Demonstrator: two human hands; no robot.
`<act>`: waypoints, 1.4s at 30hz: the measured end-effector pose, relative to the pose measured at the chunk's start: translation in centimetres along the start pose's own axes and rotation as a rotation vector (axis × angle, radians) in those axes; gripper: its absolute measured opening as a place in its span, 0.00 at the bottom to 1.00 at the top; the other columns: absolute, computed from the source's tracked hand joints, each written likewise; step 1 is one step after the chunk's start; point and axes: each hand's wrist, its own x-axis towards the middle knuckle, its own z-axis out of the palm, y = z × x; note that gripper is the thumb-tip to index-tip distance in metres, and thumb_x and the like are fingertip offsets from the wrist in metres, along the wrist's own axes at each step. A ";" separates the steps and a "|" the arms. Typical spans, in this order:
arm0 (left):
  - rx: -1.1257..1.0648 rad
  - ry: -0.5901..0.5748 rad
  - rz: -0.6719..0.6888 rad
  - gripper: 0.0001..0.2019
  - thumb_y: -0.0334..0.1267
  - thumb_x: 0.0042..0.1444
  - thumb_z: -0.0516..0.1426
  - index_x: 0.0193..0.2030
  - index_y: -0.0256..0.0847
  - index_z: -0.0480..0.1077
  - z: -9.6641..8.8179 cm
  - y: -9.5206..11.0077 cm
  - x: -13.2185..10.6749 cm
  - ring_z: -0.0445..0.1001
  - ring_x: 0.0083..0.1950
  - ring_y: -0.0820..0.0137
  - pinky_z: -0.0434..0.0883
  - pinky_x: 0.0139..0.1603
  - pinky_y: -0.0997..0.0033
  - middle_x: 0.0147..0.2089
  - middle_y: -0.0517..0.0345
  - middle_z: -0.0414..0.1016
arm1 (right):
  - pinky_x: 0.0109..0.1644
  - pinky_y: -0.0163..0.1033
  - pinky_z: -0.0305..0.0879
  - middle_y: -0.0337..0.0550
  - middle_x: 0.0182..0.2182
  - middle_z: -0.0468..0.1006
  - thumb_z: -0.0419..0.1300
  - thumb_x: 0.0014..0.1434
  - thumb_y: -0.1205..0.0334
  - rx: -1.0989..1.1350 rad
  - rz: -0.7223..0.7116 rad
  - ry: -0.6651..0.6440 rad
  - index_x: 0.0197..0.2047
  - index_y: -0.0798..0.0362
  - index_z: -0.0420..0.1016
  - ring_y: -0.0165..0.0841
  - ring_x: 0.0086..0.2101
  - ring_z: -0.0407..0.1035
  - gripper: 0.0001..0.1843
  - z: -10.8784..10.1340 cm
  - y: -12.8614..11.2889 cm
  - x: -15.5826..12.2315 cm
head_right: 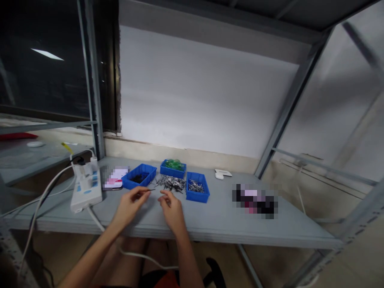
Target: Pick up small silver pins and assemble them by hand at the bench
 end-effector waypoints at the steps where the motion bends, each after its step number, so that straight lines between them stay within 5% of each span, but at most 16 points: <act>1: 0.045 0.051 0.021 0.12 0.43 0.51 0.55 0.35 0.37 0.72 -0.7 0.2 0.8 0.73 0.34 0.67 0.69 0.37 0.72 0.33 0.55 0.77 | 0.37 0.38 0.65 0.43 0.30 0.77 0.51 0.56 0.62 0.006 0.010 0.009 0.46 0.53 0.70 0.33 0.31 0.70 0.15 0.0 0.2 0.0; 5: 0.283 0.076 0.081 0.15 0.43 0.55 0.51 0.44 0.37 0.70 -2.9 -0.1 4.4 0.72 0.38 0.65 0.68 0.42 0.67 0.35 0.53 0.75 | 0.35 0.37 0.64 0.41 0.28 0.76 0.51 0.52 0.66 -0.031 0.044 0.072 0.46 0.55 0.68 0.33 0.29 0.69 0.17 0.1 0.7 0.3; 8: 0.415 0.131 0.146 0.22 0.41 0.54 0.53 0.55 0.34 0.61 -2.7 -1.2 5.3 0.69 0.47 0.60 0.64 0.50 0.60 0.43 0.48 0.72 | 0.34 0.37 0.63 0.39 0.24 0.74 0.51 0.49 0.67 -0.052 0.089 0.132 0.43 0.55 0.68 0.33 0.27 0.68 0.17 0.0 0.7 0.5; 11: 0.465 0.014 0.237 0.16 0.37 0.56 0.50 0.51 0.36 0.65 -0.7 -1.7 3.9 0.68 0.48 0.61 0.63 0.52 0.60 0.44 0.48 0.71 | 0.34 0.37 0.62 0.38 0.23 0.73 0.50 0.50 0.65 -0.025 0.117 0.191 0.43 0.55 0.66 0.33 0.26 0.68 0.16 -0.1 0.6 0.6; 16: 0.569 -0.381 0.294 0.11 0.32 0.55 0.50 0.41 0.36 0.71 4.1 -0.8 2.7 0.70 0.45 0.61 0.65 0.48 0.65 0.42 0.46 0.72 | 0.32 0.36 0.62 0.36 0.21 0.70 0.51 0.50 0.64 0.025 0.110 0.256 0.43 0.56 0.65 0.32 0.25 0.66 0.16 -0.3 0.5 0.5; 23: 0.668 -0.474 0.166 0.08 0.31 0.52 0.53 0.35 0.34 0.72 7.8 -1.6 5.2 0.73 0.40 0.59 0.67 0.42 0.64 0.36 0.42 0.75 | 0.32 0.37 0.63 0.37 0.21 0.70 0.51 0.50 0.63 0.055 0.103 0.275 0.41 0.55 0.65 0.33 0.25 0.67 0.14 -0.5 0.6 0.6; 29: 0.645 -0.444 0.152 0.10 0.28 0.52 0.50 0.34 0.33 0.73 7.1 -2.0 5.7 0.73 0.39 0.58 0.66 0.41 0.64 0.35 0.40 0.75 | 0.30 0.36 0.61 0.37 0.20 0.69 0.51 0.51 0.63 0.023 0.116 0.275 0.40 0.55 0.66 0.33 0.25 0.66 0.13 -0.4 0.6 0.5; 35: 0.478 -0.382 0.187 0.10 0.31 0.54 0.50 0.36 0.36 0.73 4.3 -1.4 4.7 0.73 0.40 0.62 0.65 0.42 0.69 0.36 0.47 0.76 | 0.30 0.37 0.62 0.40 0.24 0.73 0.52 0.52 0.60 -0.019 0.125 0.291 0.41 0.55 0.68 0.34 0.26 0.68 0.14 -0.4 0.6 0.6; 42: 0.087 -0.413 0.150 0.08 0.36 0.54 0.53 0.35 0.38 0.73 1.7 -2.9 1.1 0.72 0.35 0.68 0.66 0.37 0.73 0.33 0.54 0.77 | 0.37 0.38 0.65 0.41 0.30 0.77 0.53 0.54 0.61 -0.085 0.017 0.011 0.33 0.52 0.72 0.34 0.32 0.71 0.08 0.0 0.1 0.6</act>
